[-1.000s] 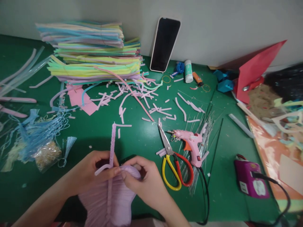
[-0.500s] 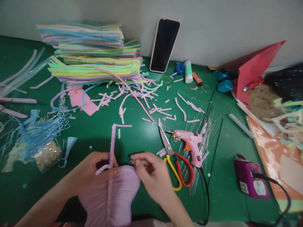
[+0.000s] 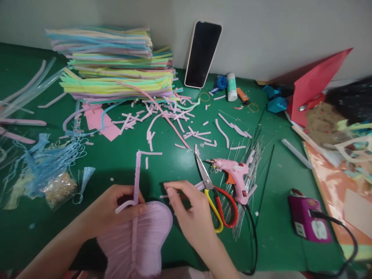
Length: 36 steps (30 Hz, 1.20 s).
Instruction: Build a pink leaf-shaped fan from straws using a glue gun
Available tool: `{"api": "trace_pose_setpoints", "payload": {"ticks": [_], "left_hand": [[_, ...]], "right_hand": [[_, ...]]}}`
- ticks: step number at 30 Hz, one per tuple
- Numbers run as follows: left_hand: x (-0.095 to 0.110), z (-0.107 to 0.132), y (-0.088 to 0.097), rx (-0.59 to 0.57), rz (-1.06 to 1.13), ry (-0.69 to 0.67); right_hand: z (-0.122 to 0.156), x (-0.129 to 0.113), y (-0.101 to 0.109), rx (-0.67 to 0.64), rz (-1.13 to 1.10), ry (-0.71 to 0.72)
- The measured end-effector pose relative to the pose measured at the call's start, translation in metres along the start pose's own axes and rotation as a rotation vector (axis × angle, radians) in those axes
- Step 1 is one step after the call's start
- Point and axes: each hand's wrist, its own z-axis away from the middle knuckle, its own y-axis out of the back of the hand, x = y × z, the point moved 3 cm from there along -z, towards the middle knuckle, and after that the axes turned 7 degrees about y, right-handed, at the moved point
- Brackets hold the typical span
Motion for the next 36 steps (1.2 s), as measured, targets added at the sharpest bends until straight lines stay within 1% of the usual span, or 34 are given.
{"api": "trace_pose_setpoints", "payload": {"ticks": [2,4,9,13,16,19,23,24,29,33,35,36], "left_hand": [[0.0,-0.001,-0.001,-0.016,0.016,-0.001],[0.0,-0.001,-0.001,-0.029,0.027,-0.001],[0.001,0.0,-0.002,-0.047,0.029,-0.012],[0.001,0.001,-0.003,-0.052,0.045,0.0],[-0.001,0.0,-0.003,-0.053,0.041,-0.01],[-0.003,0.0,-0.002,-0.044,0.04,-0.007],[-0.004,0.0,0.001,-0.025,0.027,-0.005],[-0.004,0.0,0.001,-0.023,0.025,-0.003],[-0.004,0.0,0.0,-0.02,0.019,0.001],[-0.006,0.001,0.001,-0.002,0.024,0.007],[-0.007,0.001,0.004,0.031,0.011,0.011],[-0.007,0.0,0.006,0.058,0.003,0.011]], "right_hand": [[0.0,-0.003,-0.006,-0.056,-0.024,0.052],[0.001,-0.003,-0.012,-0.104,-0.044,0.04],[0.002,0.001,-0.023,-0.169,-0.148,-0.189],[0.003,0.0,-0.029,-0.178,-0.23,-0.262],[0.004,0.0,-0.027,-0.196,-0.249,-0.278],[0.004,0.003,-0.021,-0.202,-0.284,-0.307],[0.001,0.006,-0.012,-0.109,-0.344,-0.336],[0.001,0.006,-0.012,-0.106,-0.334,-0.333],[0.005,0.005,-0.02,-0.183,-0.223,-0.309],[0.007,0.005,-0.018,-0.214,-0.216,-0.294],[0.007,0.006,-0.011,-0.17,-0.224,-0.307],[0.007,0.007,-0.007,-0.121,-0.238,-0.317]]}}
